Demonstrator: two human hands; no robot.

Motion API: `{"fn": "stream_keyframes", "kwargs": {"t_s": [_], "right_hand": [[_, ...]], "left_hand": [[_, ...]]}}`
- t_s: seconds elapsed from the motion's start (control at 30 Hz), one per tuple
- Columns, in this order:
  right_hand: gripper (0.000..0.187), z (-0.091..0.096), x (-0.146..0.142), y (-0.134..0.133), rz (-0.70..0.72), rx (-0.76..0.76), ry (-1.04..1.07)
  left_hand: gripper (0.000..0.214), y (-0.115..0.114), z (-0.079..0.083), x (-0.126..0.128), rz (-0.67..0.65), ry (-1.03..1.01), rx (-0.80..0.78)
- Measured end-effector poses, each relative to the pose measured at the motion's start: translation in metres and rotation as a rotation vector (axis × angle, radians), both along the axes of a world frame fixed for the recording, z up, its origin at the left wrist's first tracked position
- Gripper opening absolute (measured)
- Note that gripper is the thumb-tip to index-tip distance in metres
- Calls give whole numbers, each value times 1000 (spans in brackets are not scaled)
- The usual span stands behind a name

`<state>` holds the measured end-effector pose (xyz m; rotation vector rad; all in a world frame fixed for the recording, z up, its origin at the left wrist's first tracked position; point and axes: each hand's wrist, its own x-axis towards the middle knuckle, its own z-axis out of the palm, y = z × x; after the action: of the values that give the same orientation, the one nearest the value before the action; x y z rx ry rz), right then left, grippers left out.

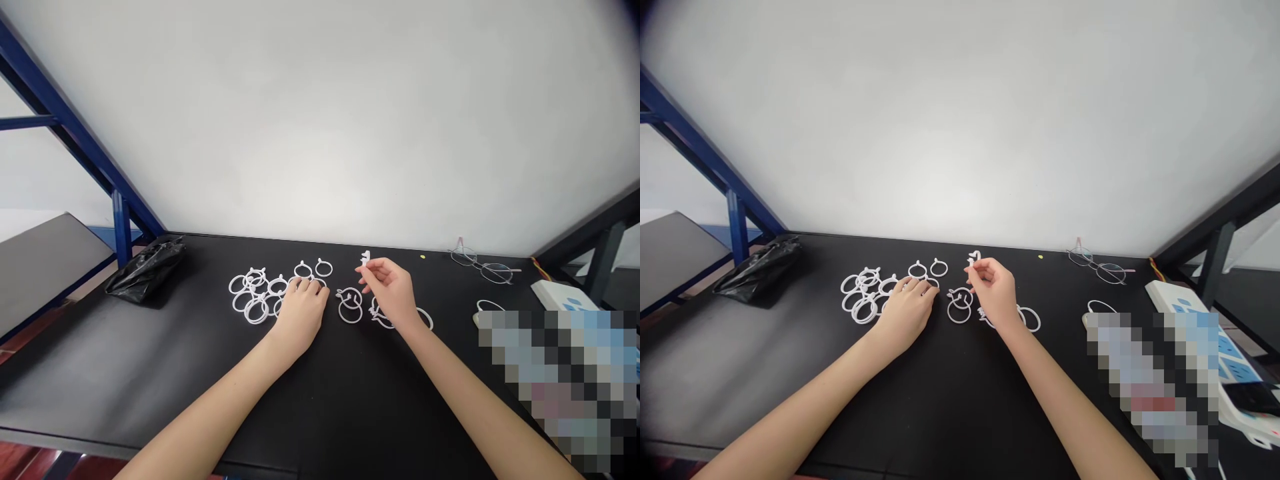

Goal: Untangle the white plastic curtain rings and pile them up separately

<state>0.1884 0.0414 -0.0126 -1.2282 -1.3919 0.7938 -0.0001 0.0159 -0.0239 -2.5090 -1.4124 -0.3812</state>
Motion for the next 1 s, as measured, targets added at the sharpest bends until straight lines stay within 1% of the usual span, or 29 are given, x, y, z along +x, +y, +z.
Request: {"fn": "stream_keyframes", "kwargs": {"t_s": [0.07,0.2,0.3,0.4,0.53,0.67,0.73,0.87,0.93,1.0], "right_hand": [[23,-3,-3,-8,-26,17,72],[23,-7,-3,-15,19,62,-42],[25,-6,-1,-17,9,84,-92],[23,-4,-1,-19,-6,129,-130],[18,-1,-2,-23,48,237,-232],[27,2,-4,-27,45,334,-295],[28,2,-6,-30,45,357,-294],[25,-1,-12,-37,110,412,-320],[27,-3,-16,-40,139,466,-350],[27,-3,-19,-43,153,516,-356]], "left_hand": [[17,0,0,1,-4,-41,3],[17,0,1,3,-59,-175,20],[20,-1,1,6,-89,-319,35],[33,-4,1,9,-124,-461,27],[56,-8,-2,13,-225,-561,-4],[66,-12,-2,16,-264,-623,-30],[68,-15,-1,18,-292,-653,-43],[66,-18,-2,19,-384,-731,-74],[60,-17,-3,18,-400,-780,-71],[51,-15,-4,17,-392,-830,-34]]}}
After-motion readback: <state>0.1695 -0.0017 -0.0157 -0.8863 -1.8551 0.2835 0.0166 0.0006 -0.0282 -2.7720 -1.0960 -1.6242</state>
